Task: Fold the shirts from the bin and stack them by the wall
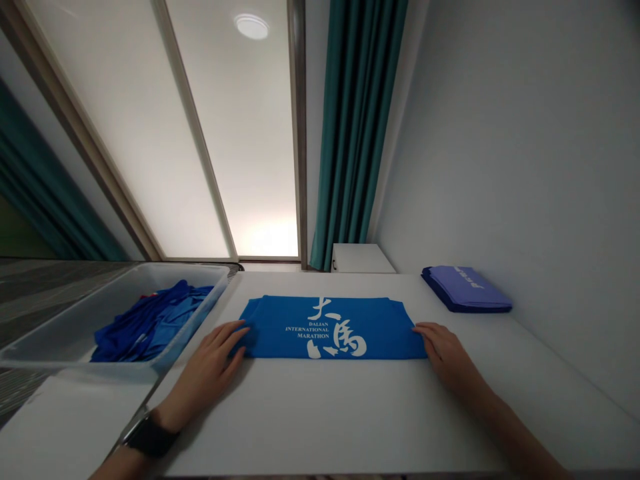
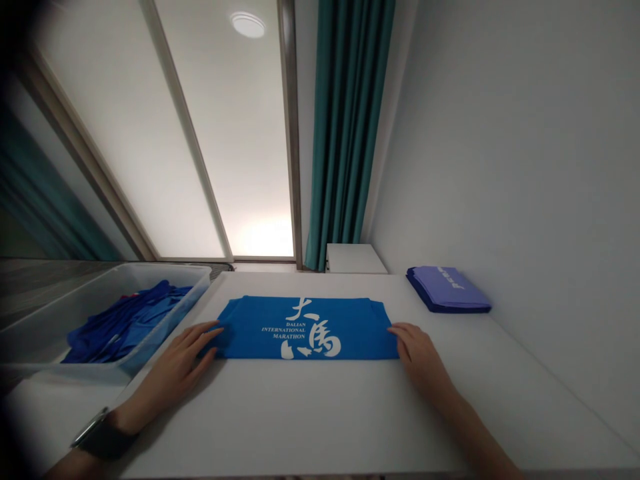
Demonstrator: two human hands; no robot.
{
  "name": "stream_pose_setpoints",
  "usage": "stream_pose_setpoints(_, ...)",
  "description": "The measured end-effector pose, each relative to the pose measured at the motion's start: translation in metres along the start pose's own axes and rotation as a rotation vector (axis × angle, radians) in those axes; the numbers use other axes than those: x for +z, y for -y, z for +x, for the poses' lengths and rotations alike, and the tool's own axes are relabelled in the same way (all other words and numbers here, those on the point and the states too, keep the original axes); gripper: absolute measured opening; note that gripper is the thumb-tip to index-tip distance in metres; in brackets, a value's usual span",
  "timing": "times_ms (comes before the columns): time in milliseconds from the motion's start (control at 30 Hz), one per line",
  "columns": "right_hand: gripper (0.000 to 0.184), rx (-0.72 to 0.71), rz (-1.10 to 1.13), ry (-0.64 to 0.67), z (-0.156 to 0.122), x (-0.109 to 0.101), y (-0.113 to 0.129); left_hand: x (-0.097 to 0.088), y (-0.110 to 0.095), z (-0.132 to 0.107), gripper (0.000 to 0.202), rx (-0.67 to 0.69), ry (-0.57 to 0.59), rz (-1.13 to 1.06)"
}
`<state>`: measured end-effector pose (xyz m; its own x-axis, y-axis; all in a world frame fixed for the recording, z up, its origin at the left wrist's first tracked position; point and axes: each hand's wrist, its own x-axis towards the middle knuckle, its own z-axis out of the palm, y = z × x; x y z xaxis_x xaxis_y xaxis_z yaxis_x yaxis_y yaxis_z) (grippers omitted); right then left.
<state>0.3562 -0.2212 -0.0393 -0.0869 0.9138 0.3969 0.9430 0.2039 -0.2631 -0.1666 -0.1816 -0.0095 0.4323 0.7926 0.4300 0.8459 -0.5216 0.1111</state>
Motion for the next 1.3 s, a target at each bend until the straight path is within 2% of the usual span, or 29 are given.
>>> stream_pose_setpoints(100, 0.049, -0.036, -0.032, 0.149, 0.024, 0.004, 0.035, 0.009, -0.020, 0.026, 0.051, 0.054, 0.090, 0.007)
stream_pose_setpoints(233, 0.061, -0.033, -0.066, 0.351, 0.061, 0.024, 0.089, 0.029, -0.053, 0.067, 0.057, 0.084, 0.218, -0.032)
stream_pose_setpoints(333, 0.065, -0.040, -0.071, 0.413, 0.081, 0.043, 0.120, 0.050, -0.072, 0.090, 0.057, 0.097, 0.249, -0.048)
stream_pose_setpoints(433, 0.068, -0.040, -0.082, 0.457, 0.092, 0.058, 0.134, 0.069, -0.080, 0.101, 0.056, 0.082, 0.250, -0.042)
stream_pose_setpoints(567, 0.073, 0.032, -0.102, 0.475, 0.096, 0.067, 0.132, 0.079, -0.079, 0.101, 0.058, 0.031, 0.289, -0.029)
stream_pose_setpoints(833, 0.073, 0.100, -0.144, 0.459, 0.096, 0.064, 0.105, 0.075, -0.064, 0.098, 0.060, -0.019, 0.293, -0.009)
stream_pose_setpoints(1033, 0.069, 0.160, -0.211, 0.403, 0.101, 0.066, 0.084, 0.074, -0.042, 0.101, 0.057, -0.104, 0.281, 0.055)
stream_pose_setpoints(1200, 0.067, 0.256, -0.238, 0.370, 0.100, 0.066, 0.062, 0.074, -0.019, 0.094, 0.058, -0.245, 0.261, 0.115)
stream_pose_setpoints(1300, 0.067, 0.292, -0.248, 0.368, 0.098, 0.064, 0.054, 0.071, -0.012, 0.092, 0.059, -0.306, 0.272, 0.142)
